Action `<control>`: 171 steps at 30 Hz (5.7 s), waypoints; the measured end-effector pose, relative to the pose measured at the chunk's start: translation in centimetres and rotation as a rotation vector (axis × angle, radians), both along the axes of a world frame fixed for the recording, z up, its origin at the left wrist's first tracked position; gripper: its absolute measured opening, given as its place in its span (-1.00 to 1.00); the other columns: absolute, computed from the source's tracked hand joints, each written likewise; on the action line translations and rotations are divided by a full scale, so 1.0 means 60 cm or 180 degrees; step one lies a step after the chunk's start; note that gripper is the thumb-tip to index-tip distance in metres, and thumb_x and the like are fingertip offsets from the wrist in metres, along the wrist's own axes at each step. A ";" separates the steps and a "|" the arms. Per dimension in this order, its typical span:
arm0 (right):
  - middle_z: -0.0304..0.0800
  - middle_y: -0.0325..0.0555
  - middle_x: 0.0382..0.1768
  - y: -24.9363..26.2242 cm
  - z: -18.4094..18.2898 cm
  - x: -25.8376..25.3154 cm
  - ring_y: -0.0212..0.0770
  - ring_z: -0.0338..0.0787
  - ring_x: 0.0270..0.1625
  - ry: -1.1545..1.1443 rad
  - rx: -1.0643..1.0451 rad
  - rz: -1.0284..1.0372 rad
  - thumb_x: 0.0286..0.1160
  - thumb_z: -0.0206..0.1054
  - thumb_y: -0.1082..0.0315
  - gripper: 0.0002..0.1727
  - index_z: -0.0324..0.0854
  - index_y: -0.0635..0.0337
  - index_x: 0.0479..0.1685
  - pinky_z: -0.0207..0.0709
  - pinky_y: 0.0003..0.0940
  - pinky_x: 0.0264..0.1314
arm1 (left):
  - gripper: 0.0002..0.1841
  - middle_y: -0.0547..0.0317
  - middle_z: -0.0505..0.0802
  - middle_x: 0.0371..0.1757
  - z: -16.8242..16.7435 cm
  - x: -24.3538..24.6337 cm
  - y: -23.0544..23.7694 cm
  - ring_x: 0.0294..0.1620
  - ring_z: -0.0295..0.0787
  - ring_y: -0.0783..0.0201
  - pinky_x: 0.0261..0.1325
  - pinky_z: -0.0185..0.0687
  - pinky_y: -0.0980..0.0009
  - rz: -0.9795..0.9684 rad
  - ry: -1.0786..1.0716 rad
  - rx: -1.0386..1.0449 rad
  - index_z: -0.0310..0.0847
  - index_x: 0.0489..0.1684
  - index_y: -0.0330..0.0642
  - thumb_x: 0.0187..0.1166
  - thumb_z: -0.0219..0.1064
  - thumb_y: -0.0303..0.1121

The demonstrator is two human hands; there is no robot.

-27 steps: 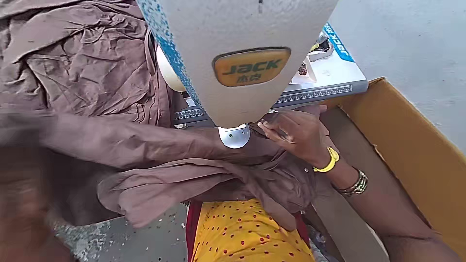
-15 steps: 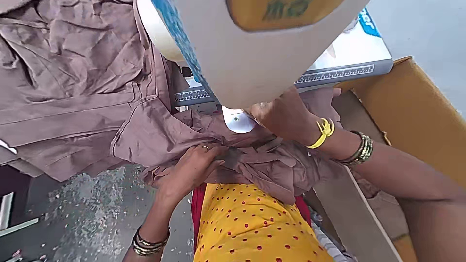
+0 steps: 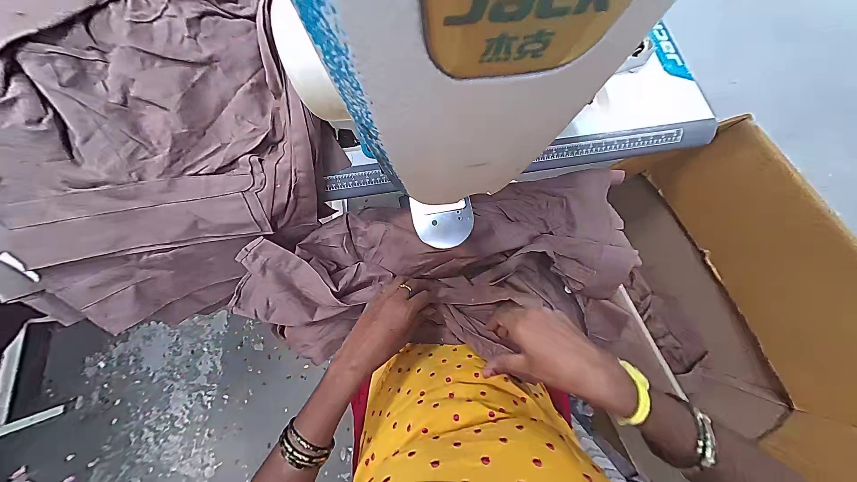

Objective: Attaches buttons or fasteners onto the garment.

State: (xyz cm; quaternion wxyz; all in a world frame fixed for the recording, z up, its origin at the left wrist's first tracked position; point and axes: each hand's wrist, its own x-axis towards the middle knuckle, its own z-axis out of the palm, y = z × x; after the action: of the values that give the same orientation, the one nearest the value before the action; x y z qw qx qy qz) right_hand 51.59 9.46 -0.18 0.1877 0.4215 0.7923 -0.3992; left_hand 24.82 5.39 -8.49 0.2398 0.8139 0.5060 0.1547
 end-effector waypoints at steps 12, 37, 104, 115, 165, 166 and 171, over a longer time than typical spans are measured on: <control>0.87 -0.33 -0.17 0.046 0.113 -0.002 -0.60 0.78 -0.14 0.2692 0.1991 -0.0436 0.79 0.17 0.08 -0.69 0.75 0.04 -0.08 0.63 -0.69 -0.11 | -0.46 0.10 0.78 0.28 0.161 0.084 0.022 0.32 0.66 0.49 0.44 0.53 0.46 -0.0037 -0.2348 0.0068 0.54 0.44 -0.29 0.82 0.05 0.00; 0.55 -0.48 -0.50 0.129 0.014 -0.092 -0.65 0.53 -0.54 0.3227 0.0789 -0.1907 0.52 0.37 0.31 -0.74 0.43 0.21 0.00 0.47 -0.70 -0.48 | -0.90 0.58 0.64 -0.43 0.186 -0.023 0.151 -0.35 0.57 0.75 -0.23 0.49 0.69 0.1463 -0.1888 -0.0651 0.53 -0.30 0.06 0.60 0.32 -0.26; 0.91 0.05 0.02 0.249 -0.010 0.053 0.01 0.87 0.16 0.1692 0.4209 -0.0976 0.71 0.21 0.23 -0.67 0.86 0.23 -0.06 0.73 -0.05 0.20 | -0.75 0.54 0.90 -0.33 0.131 -0.094 0.152 -0.28 0.81 0.67 -0.15 0.75 0.65 0.1370 -0.3783 -0.1432 0.77 -0.30 0.20 0.71 0.14 -0.21; 0.70 0.28 0.04 0.414 -0.022 0.123 0.30 0.69 0.09 0.0462 0.3936 -0.1064 0.20 0.72 0.11 -0.39 0.74 0.26 0.23 0.50 0.22 0.05 | -0.79 0.31 0.95 -0.11 0.078 -0.122 0.107 -0.11 0.86 0.53 0.03 0.78 0.55 0.0750 -0.4398 -0.1882 0.85 0.00 0.04 0.52 0.44 -0.19; 0.88 -0.03 -0.32 0.141 0.044 -0.122 -0.22 0.85 -0.26 0.2427 0.3671 -0.0691 0.28 0.43 0.26 -0.85 0.76 0.15 -0.43 0.67 -0.39 -0.27 | -0.70 0.10 0.77 -0.33 0.113 0.039 0.021 -0.33 0.72 0.32 -0.19 0.66 0.46 -0.0297 -0.1653 0.0426 0.70 -0.15 -0.18 0.79 0.19 -0.15; 0.88 -0.03 -0.35 0.139 0.042 -0.130 -0.19 0.86 -0.28 0.2310 0.3890 -0.0646 0.28 0.42 0.24 -0.83 0.77 0.16 -0.46 0.66 -0.37 -0.30 | -0.70 0.10 0.76 -0.35 0.111 0.043 0.022 -0.34 0.72 0.31 -0.21 0.66 0.45 -0.0330 -0.1640 0.0406 0.71 -0.14 -0.18 0.79 0.18 -0.15; 0.83 -0.07 -0.49 0.127 0.040 -0.162 -0.11 0.85 -0.38 0.1687 0.4687 -0.0546 0.24 0.42 0.25 -0.82 0.76 0.13 -0.58 0.59 -0.31 -0.46 | -0.70 0.10 0.74 -0.38 0.107 0.055 0.021 -0.37 0.71 0.26 -0.28 0.65 0.39 -0.0384 -0.1522 0.0422 0.70 -0.17 -0.15 0.80 0.16 -0.14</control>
State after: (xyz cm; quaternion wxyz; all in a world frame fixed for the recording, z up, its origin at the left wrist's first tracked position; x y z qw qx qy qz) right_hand 41.89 17.06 2.23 -0.3664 0.3879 0.8360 0.1281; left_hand 28.12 6.65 -2.06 0.3075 0.7969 0.3742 0.3610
